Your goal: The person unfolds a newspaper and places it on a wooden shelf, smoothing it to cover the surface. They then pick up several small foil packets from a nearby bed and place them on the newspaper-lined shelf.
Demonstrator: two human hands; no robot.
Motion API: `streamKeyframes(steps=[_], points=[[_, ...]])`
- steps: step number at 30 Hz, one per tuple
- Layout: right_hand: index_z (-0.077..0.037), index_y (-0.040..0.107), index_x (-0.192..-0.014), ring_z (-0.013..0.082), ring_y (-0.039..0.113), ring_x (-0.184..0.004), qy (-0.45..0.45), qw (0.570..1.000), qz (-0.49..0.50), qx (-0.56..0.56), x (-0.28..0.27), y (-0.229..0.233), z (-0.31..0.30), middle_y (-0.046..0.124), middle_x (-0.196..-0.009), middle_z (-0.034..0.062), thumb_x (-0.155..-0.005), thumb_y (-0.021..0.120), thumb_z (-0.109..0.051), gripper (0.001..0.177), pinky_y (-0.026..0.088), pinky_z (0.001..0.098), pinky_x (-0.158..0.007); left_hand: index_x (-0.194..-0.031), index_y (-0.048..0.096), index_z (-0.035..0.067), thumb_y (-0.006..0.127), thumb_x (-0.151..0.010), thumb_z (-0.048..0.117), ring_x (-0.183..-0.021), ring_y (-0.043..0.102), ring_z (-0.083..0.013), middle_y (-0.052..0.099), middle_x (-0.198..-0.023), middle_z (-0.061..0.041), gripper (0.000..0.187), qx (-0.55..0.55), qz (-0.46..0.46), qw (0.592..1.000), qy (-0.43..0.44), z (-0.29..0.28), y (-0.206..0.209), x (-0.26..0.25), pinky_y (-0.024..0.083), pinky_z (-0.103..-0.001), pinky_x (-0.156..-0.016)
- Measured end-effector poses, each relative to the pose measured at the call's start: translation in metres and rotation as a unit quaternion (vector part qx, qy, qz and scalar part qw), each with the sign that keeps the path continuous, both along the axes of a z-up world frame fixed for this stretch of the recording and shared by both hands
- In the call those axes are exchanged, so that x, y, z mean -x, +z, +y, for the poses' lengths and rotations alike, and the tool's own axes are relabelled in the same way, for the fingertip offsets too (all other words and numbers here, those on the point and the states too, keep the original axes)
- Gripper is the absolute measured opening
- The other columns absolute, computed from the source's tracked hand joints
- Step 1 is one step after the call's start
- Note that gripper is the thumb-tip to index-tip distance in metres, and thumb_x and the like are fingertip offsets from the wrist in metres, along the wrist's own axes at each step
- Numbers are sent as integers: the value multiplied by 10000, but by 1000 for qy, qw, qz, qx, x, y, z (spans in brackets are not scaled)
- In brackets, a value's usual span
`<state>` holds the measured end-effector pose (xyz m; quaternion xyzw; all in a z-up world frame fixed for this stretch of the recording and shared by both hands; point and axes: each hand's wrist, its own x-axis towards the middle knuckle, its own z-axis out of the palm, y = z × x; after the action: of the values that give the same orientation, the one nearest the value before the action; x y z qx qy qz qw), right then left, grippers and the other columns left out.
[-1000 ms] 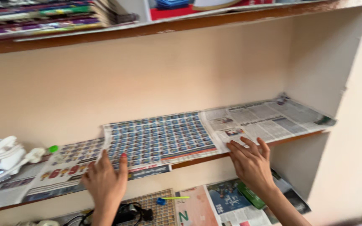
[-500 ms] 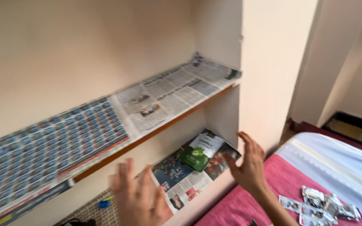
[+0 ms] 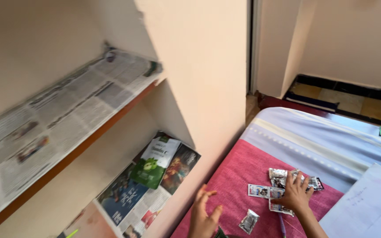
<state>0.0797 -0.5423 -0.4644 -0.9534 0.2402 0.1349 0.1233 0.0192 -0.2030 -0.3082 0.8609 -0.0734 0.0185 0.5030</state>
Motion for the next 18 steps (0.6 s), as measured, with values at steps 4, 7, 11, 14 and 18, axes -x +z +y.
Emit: streamKeyframes(steps=[4, 7, 11, 14, 18], points=[[-245, -12, -1656, 463, -70, -1552, 85, 993, 71, 52, -10, 11, -14, -78, -1721, 191, -382, 968, -823, 1708, 63, 726, -1173, -1198, 699, 113, 762, -789, 238, -1464, 443, -275, 452, -1574, -114, 432, 33, 122, 992, -30, -44, -43, -16, 415, -438, -1145], [-289, 81, -1630, 431, -23, -1571, 73, 996, 29, 34, -24, 6, -27, -8, -1728, 150, -323, 947, -855, 1667, 76, 737, -1170, -1271, 636, 81, 757, -808, 269, -1428, 502, -286, 540, -1496, -139, 515, 13, 131, 990, -48, -72, -88, -27, 419, -434, -1170], [-297, 240, -1599, 409, 91, -1559, 33, 999, -30, 16, -37, -26, -45, 128, -1701, 117, -323, 891, -911, 1558, 112, 737, -1169, -1473, 401, 69, 732, -870, 300, -1446, 420, -323, 454, -1535, -160, 726, -100, 173, 978, -57, -123, -155, -29, 349, -454, -1195], [-316, 373, -1515, 384, 254, -1509, 20, 993, -115, 6, -39, -47, -55, 271, -1642, 106, -355, 843, -907, 1385, 261, 727, -1106, -1489, 303, 32, 807, -843, 288, -1469, 306, -416, 360, -1551, -239, 858, -208, 97, 973, -30, -161, -191, -27, 266, -525, -1209], [-317, 468, -1445, 306, 453, -1388, -3, 992, -122, -25, -38, -42, -48, 446, -1529, 40, -434, 872, -793, 1188, 489, 596, -1008, -1495, 342, 63, 808, -816, 206, -1410, 337, -415, 352, -1554, -229, 836, -332, 73, 940, 31, -173, -237, -31, 334, -566, -1095]])
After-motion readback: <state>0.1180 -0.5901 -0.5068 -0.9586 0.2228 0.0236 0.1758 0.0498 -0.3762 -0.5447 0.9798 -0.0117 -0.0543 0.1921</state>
